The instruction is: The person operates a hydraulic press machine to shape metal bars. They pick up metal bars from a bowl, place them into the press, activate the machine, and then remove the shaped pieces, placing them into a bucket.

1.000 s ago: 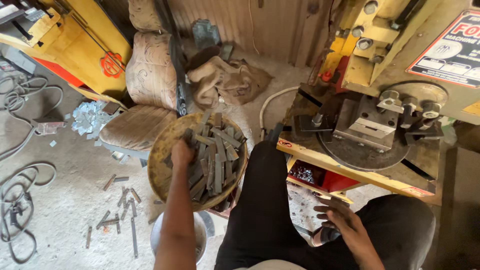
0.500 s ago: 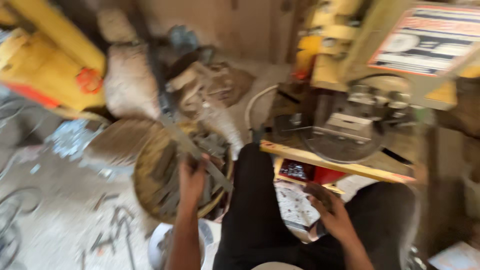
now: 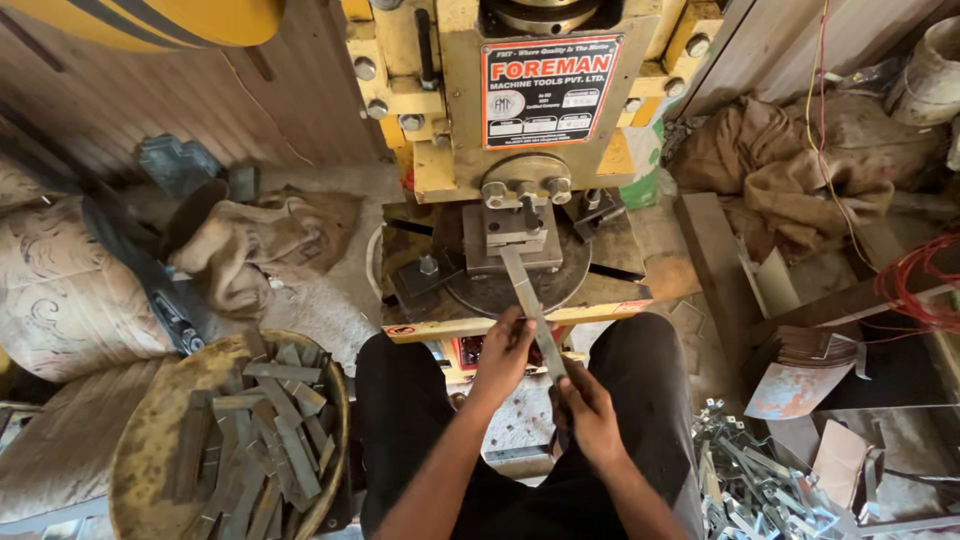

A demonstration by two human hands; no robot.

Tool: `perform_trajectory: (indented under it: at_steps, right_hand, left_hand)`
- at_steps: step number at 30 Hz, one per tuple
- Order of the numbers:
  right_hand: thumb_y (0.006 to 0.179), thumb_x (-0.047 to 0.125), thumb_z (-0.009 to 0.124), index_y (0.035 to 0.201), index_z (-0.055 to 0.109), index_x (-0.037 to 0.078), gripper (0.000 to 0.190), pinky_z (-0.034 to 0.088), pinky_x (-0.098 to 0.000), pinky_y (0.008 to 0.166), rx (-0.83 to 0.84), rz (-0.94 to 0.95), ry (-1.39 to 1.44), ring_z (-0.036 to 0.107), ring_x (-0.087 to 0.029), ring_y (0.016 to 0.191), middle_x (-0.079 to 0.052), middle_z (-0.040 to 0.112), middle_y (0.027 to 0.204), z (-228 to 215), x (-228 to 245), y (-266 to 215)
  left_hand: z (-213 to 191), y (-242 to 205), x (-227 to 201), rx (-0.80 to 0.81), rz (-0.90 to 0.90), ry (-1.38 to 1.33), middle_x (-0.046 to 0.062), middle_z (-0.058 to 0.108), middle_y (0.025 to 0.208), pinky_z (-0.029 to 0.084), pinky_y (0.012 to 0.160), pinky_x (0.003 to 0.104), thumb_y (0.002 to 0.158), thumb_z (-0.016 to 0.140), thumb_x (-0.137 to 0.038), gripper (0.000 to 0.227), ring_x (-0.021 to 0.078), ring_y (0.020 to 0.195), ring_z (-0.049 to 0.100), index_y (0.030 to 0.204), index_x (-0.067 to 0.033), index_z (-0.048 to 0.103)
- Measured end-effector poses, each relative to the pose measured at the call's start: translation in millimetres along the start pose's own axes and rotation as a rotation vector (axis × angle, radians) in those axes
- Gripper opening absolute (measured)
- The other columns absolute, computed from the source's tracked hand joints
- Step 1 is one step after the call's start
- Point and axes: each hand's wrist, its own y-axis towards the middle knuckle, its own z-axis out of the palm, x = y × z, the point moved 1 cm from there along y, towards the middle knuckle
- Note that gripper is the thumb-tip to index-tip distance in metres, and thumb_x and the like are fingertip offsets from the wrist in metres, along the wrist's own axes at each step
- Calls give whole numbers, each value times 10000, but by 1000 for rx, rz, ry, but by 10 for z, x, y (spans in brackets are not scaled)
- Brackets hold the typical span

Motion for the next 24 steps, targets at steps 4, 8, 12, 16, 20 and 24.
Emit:
perform_trajectory:
  at_steps: [4,8,12,16,20,24]
  right_hand:
    - [1042,124,531,1428,518,-31,416,343,-233,458,-14,8,79,407,-77,542,-21,512,758,92,186,-53]
    - [1008,111,518,1547,390,41,559,498,-276,547,94,-23,16,585,-133,628,-88,649,863,318,331,-213]
    - [1001,92,531,1614,231,76,682,574,-317,634,227,-113,-18,660,-174,705,-170,732,1014,508,491,-289]
    - [1005,97,532,1616,205,51,695,594,-337,666,232,-137,-47,695,-197,736,-199,743,1039,583,578,-258]
    - [1006,104,525,1618,190,36,701,583,-334,695,265,-109,-22,694,-203,751,-203,745,1055,629,615,-287]
    - [998,103,525,1611,184,19,706,583,-338,705,268,-100,-32,695,-210,762,-207,748,1063,655,637,-313]
  left_hand:
    - [-5,92,-10,42,22,271,62,709,910,530,696,294,1082,562,-274,303,134,785,656,1205,-4,625]
    - [-72,323,2,-63,33,14,74,701,842,573,664,291,1069,603,-259,309,148,729,715,1145,41,608]
    - [-140,586,-213,-157,105,61,75,666,806,532,566,302,1039,638,-221,335,165,665,699,1222,55,585]
    - [-88,679,-371,-214,7,43,72,684,783,527,504,307,1020,607,-208,387,164,588,689,1310,34,524]
    - [-105,739,-312,-230,-11,-2,69,663,818,552,521,319,1004,601,-147,382,156,608,662,1330,27,505]
    - [-139,744,-223,-225,-17,-22,69,639,851,591,546,337,1005,609,-118,336,142,644,640,1291,45,540]
